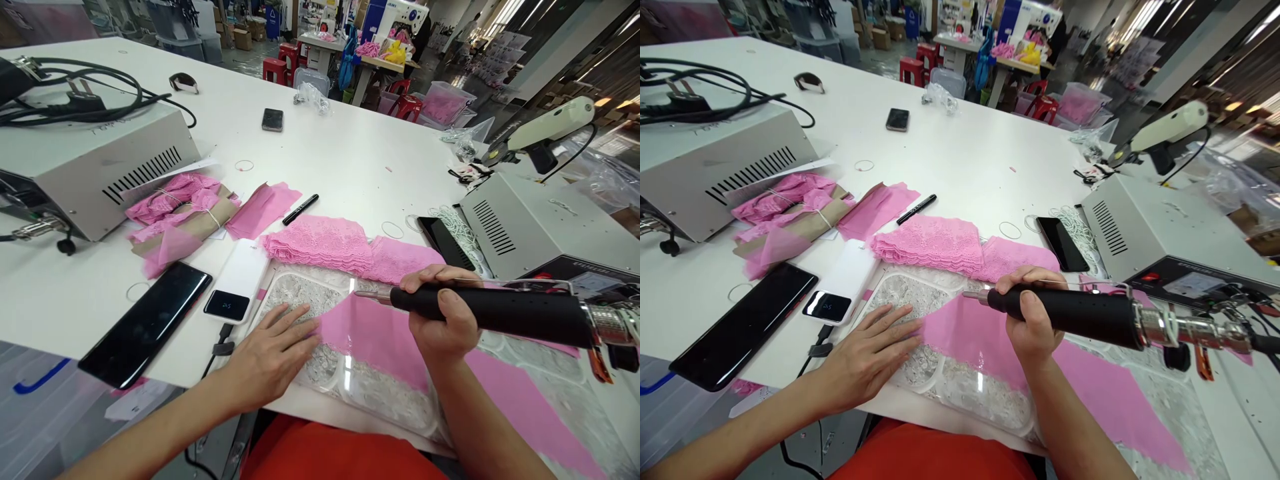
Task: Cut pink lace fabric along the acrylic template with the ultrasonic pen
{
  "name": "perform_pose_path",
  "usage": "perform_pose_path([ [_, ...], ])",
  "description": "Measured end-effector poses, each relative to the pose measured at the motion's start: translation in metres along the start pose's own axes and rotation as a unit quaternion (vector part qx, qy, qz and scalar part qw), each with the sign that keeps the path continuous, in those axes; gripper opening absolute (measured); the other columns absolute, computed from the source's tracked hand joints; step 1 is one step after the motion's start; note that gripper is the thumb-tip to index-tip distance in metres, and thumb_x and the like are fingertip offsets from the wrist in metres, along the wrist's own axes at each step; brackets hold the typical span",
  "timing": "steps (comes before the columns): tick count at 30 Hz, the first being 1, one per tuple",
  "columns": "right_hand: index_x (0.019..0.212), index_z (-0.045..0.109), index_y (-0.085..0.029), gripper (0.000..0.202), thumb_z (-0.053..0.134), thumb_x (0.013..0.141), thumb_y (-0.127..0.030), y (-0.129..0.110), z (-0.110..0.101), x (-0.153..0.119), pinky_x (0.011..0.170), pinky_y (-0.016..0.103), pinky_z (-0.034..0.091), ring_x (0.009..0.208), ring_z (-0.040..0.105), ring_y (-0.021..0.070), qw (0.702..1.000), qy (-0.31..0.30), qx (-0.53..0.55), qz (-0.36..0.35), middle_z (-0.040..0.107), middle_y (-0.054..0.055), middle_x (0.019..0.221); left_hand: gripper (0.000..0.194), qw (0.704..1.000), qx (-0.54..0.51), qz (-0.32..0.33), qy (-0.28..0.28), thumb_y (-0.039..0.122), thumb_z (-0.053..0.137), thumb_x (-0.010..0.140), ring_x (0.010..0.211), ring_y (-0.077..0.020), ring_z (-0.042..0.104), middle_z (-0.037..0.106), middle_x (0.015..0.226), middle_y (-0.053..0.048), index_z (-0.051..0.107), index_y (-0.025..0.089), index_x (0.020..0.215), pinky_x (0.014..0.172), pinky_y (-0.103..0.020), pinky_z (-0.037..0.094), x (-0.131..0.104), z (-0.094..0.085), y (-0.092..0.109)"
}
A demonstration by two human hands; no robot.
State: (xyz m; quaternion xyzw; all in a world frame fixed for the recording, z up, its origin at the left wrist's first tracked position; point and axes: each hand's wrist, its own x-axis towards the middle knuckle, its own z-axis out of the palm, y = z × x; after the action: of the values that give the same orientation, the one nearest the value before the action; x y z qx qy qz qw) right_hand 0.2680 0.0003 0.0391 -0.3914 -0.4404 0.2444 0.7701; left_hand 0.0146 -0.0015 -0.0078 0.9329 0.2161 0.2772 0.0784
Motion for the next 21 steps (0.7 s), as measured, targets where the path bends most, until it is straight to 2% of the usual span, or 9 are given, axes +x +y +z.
perform_pose_path([
  [14,0.082,0.061,-0.019,0.012,0.057,0.071,-0.018,0.0024,0.0004,0.0008,0.059,0.032,0.049,0.057,0.058,0.0126,1.0,-0.016,0.001,-0.013,0.057,-0.001,0.075,0.026,1.0,0.007,0.002,0.013,0.014,0.047,0.095,0.129,-0.0261,0.05,0.067,0.122,-0.006,0.063,0.016,0.115,0.11,-0.045,0.037,0.0005,-0.0003,0.0013],
  [21,0.076,0.059,-0.02,0.005,0.059,0.07,-0.02,0.0037,-0.0003,-0.0002,0.06,0.033,0.051,0.058,0.058,0.0129,1.0,-0.021,-0.021,-0.01,0.057,-0.002,0.074,0.027,1.0,0.012,0.003,0.007,0.013,0.048,0.094,0.13,-0.0256,0.05,0.067,0.121,-0.008,0.062,0.017,0.116,0.11,-0.046,0.038,-0.0004,-0.0005,0.0011],
])
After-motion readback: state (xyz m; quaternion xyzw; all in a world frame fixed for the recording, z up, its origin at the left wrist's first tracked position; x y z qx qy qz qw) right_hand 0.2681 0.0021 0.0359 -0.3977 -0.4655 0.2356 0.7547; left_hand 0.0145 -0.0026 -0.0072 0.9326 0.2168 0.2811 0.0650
